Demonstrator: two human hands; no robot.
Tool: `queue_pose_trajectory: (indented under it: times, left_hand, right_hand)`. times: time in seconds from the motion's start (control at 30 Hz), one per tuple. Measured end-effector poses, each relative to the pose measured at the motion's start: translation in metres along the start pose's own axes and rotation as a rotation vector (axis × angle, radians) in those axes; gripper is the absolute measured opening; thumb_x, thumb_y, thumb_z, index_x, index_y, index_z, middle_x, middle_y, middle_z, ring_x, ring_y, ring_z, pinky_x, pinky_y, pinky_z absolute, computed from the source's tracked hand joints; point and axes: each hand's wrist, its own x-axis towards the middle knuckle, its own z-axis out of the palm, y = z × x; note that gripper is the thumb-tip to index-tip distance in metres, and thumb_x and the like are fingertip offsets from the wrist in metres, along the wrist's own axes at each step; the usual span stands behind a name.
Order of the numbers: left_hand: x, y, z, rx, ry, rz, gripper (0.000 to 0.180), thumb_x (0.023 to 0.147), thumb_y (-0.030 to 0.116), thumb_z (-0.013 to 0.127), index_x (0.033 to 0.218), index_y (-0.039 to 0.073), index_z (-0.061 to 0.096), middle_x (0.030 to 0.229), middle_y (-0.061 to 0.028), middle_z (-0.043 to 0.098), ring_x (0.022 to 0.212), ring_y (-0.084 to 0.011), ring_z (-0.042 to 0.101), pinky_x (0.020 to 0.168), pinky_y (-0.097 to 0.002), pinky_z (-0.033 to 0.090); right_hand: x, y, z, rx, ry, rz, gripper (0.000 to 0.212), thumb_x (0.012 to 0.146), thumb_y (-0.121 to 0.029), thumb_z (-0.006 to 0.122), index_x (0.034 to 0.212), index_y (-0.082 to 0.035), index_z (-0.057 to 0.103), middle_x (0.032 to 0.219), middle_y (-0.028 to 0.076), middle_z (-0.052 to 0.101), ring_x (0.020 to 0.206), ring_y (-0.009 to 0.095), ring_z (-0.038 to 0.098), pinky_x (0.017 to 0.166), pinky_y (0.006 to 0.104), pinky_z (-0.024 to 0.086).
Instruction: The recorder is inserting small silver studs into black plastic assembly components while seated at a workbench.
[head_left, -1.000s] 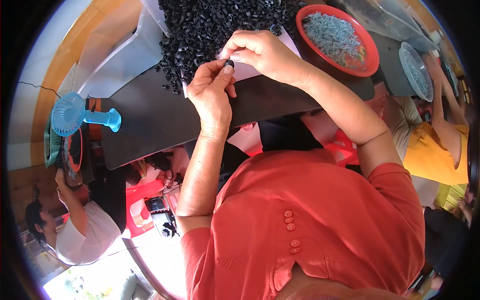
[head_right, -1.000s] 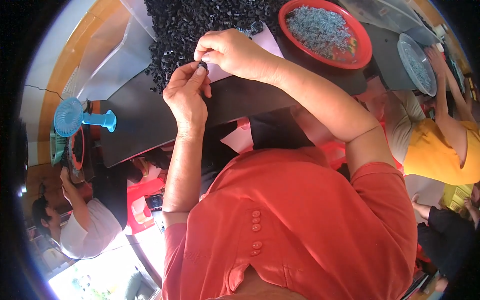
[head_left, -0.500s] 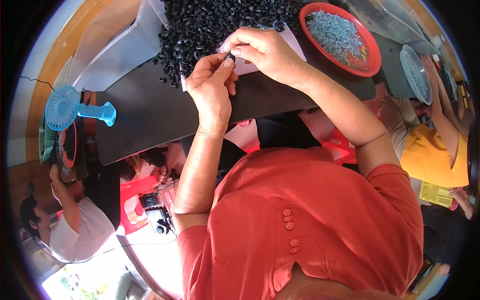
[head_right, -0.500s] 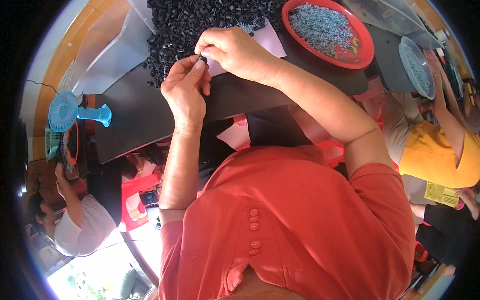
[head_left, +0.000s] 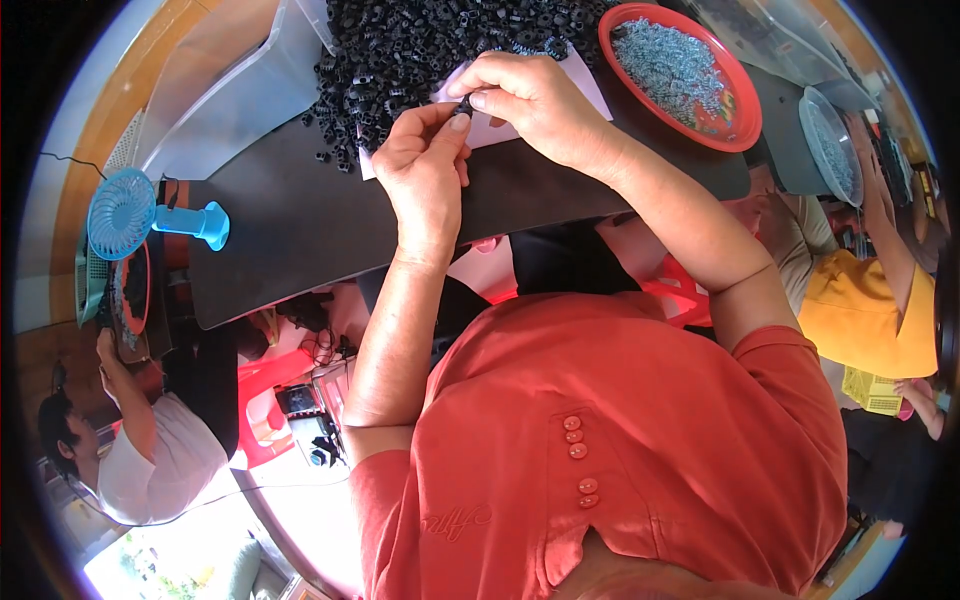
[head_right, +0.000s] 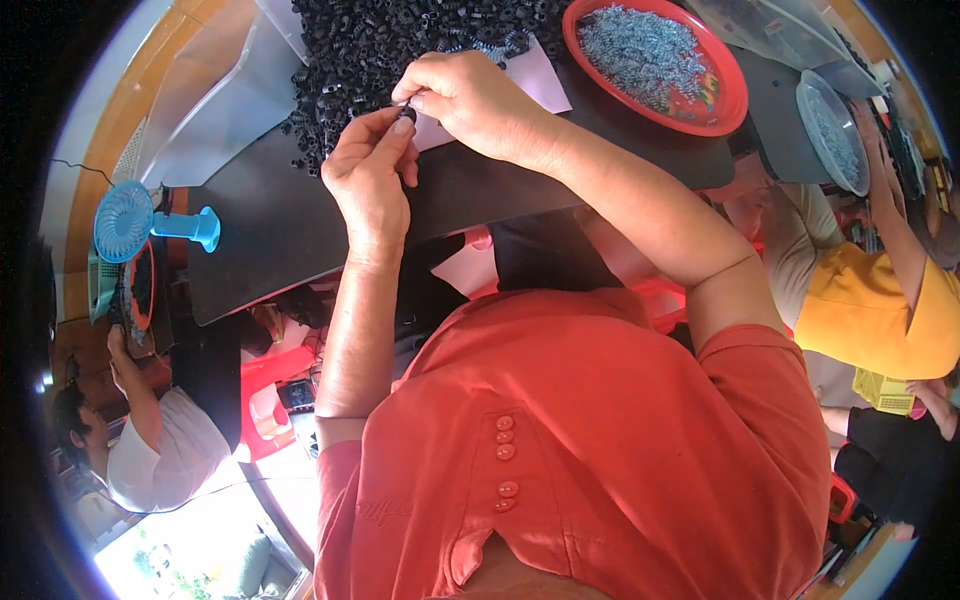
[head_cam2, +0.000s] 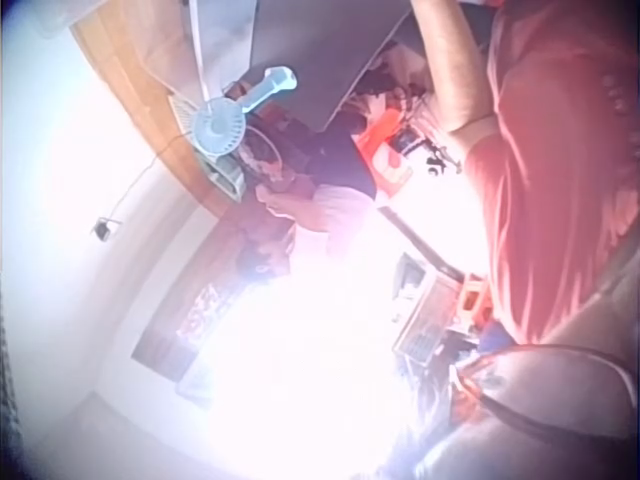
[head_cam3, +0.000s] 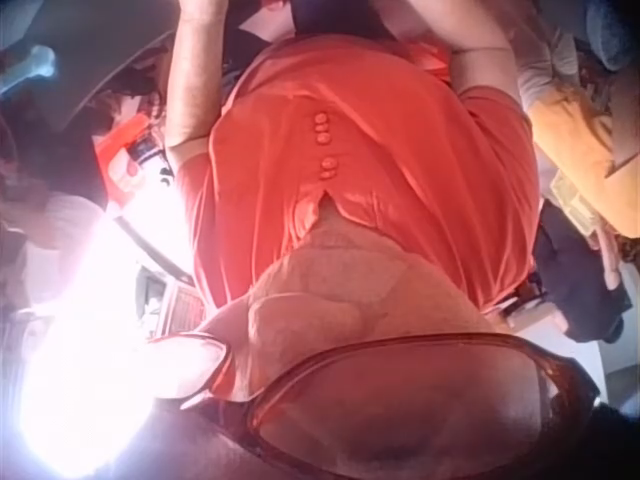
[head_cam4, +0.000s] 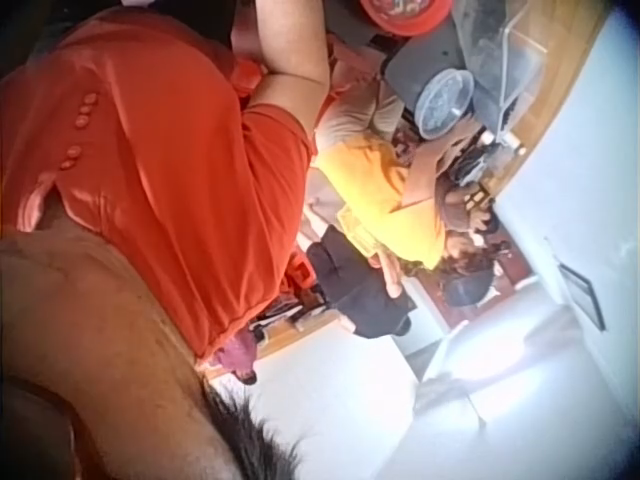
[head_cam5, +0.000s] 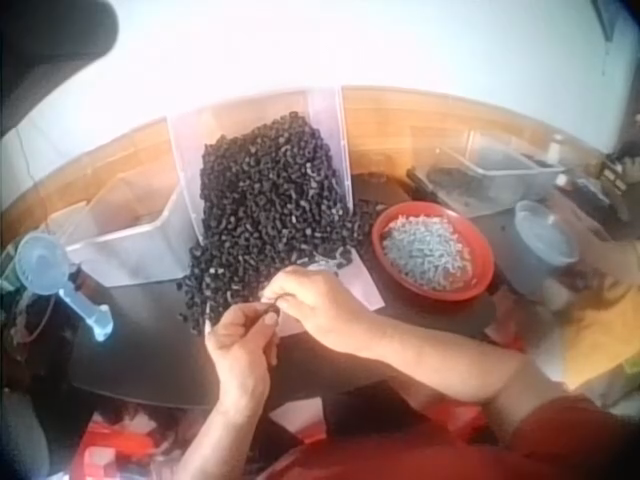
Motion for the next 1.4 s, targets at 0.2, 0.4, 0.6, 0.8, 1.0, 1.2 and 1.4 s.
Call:
queue_pose_trajectory:
  times: [0.2,0.4,0.6,0.8,1.0,1.2,1.4]
  left_hand:
    - [-0.002,0.002,0.002,0.034,0.007,0.012,0.013,0.087,0.001,0.065,0.097,-0.006,0.065,0.07,-0.0052,0.061,0.051,-0.0073,0.051,0.045,-0.0196,0.038]
    - [-0.001,0.001,0.001,0.039,0.01,0.018,0.012,0.087,0.001,0.065,0.097,-0.006,0.066,0.07,-0.0048,0.061,0.052,-0.0066,0.05,0.045,-0.0191,0.038]
    - [-0.001,0.001,0.002,0.034,0.014,0.011,0.012,0.087,0.001,0.064,0.097,-0.006,0.066,0.07,-0.0043,0.061,0.052,-0.0064,0.05,0.045,-0.0188,0.038]
    - [-0.001,-0.002,0.002,0.075,0.02,0.033,0.011,0.087,0.002,0.064,0.096,-0.005,0.066,0.07,-0.0032,0.061,0.052,-0.0058,0.05,0.045,-0.0184,0.037]
    - [0.0,-0.011,0.0,0.173,0.021,0.139,0.007,0.085,-0.001,0.064,0.092,-0.003,0.065,0.072,-0.0015,0.061,0.058,-0.0058,0.05,0.051,-0.0203,0.04]
    - [-0.002,-0.01,0.0,0.215,0.047,0.213,0.005,0.082,-0.004,0.064,0.087,-0.002,0.064,0.072,-0.0009,0.061,0.061,-0.0059,0.05,0.055,-0.0214,0.041]
    - [-0.004,-0.012,-0.001,0.13,0.068,0.178,0.005,0.084,-0.002,0.065,0.089,-0.002,0.067,0.071,0.0011,0.06,0.058,-0.0043,0.048,0.052,-0.0188,0.038]
  right_hand:
    - [-0.001,-0.003,0.001,0.068,0.06,0.073,0.014,0.09,-0.003,0.057,0.1,0.0,0.066,0.092,0.006,0.068,0.086,0.012,0.063,0.078,0.026,0.052]
    - [-0.001,0.003,0.003,0.23,0.064,0.164,0.012,0.09,-0.008,0.06,0.095,-0.002,0.07,0.076,0.006,0.067,0.064,0.009,0.06,0.056,0.025,0.05]
    - [-0.002,-0.001,0.001,0.199,0.003,0.21,0.014,0.088,-0.003,0.056,0.099,0.001,0.065,0.085,0.004,0.065,0.077,0.009,0.061,0.068,0.0251,0.053]
    - [-0.005,-0.001,0.003,0.2,0.027,0.22,0.012,0.087,-0.004,0.057,0.095,0.001,0.064,0.082,0.003,0.064,0.073,0.009,0.061,0.067,0.0242,0.053]
    - [-0.007,-0.002,0.012,-0.017,0.162,-0.036,0.009,0.084,-0.001,0.058,0.092,0.002,0.063,0.078,0.006,0.063,0.067,0.012,0.06,0.06,0.0272,0.049]
    - [-0.006,-0.001,0.021,-0.129,0.243,-0.156,0.011,0.074,0.003,0.057,0.084,0.0,0.062,0.081,0.017,0.065,0.072,0.037,0.064,0.065,0.0424,0.051]
    - [-0.004,0.002,0.028,-0.237,0.306,-0.354,0.013,0.07,0.002,0.059,0.08,-0.003,0.053,0.077,0.013,0.058,0.073,0.035,0.059,0.061,0.0439,0.048]
